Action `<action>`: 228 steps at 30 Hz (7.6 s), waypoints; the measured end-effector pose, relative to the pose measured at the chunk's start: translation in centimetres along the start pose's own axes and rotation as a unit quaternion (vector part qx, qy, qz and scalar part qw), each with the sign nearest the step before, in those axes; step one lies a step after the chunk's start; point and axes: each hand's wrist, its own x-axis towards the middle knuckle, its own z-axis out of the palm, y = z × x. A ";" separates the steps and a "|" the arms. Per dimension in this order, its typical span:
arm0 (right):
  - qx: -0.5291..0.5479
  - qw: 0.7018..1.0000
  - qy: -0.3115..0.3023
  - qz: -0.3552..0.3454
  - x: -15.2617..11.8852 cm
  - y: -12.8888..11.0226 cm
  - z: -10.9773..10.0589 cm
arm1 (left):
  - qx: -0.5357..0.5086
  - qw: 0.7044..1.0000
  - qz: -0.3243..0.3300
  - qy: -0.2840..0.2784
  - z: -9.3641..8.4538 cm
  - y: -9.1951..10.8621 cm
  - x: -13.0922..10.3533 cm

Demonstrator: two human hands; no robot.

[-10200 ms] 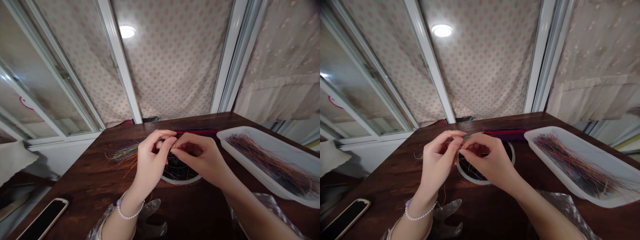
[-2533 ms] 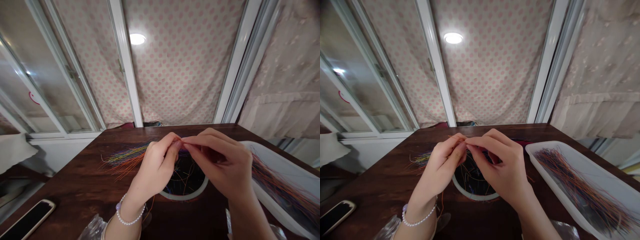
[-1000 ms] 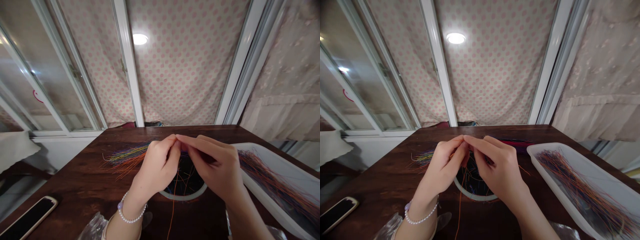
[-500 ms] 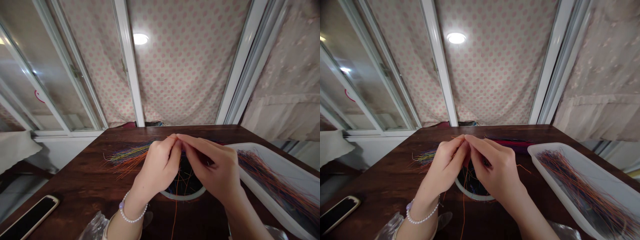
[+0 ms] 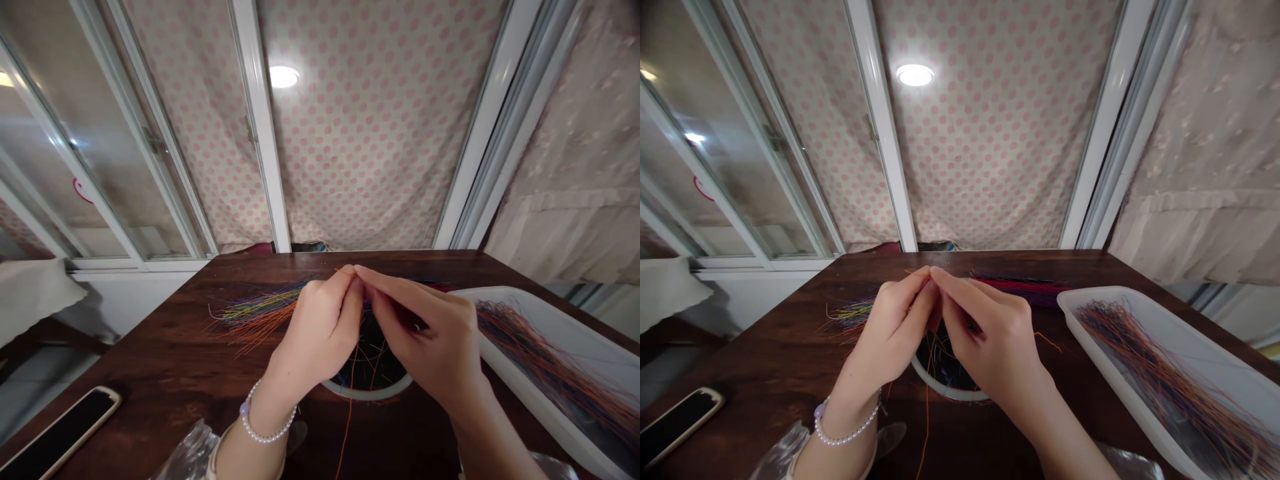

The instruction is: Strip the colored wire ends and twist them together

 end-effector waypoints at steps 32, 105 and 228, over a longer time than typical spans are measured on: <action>0.009 0.998 -0.040 0.046 0.4 0.7 -0.9 | -0.011 0.998 -0.002 -0.065 -0.2 -0.5 0.6; -0.009 0.997 0.064 -0.042 0.6 1.3 -2.7 | -0.176 0.980 -0.001 0.096 -1.2 0.3 0.5; 0.214 0.809 -0.352 0.419 0.4 10.8 -0.4 | 0.233 0.878 -0.379 -0.178 -0.2 -23.4 0.5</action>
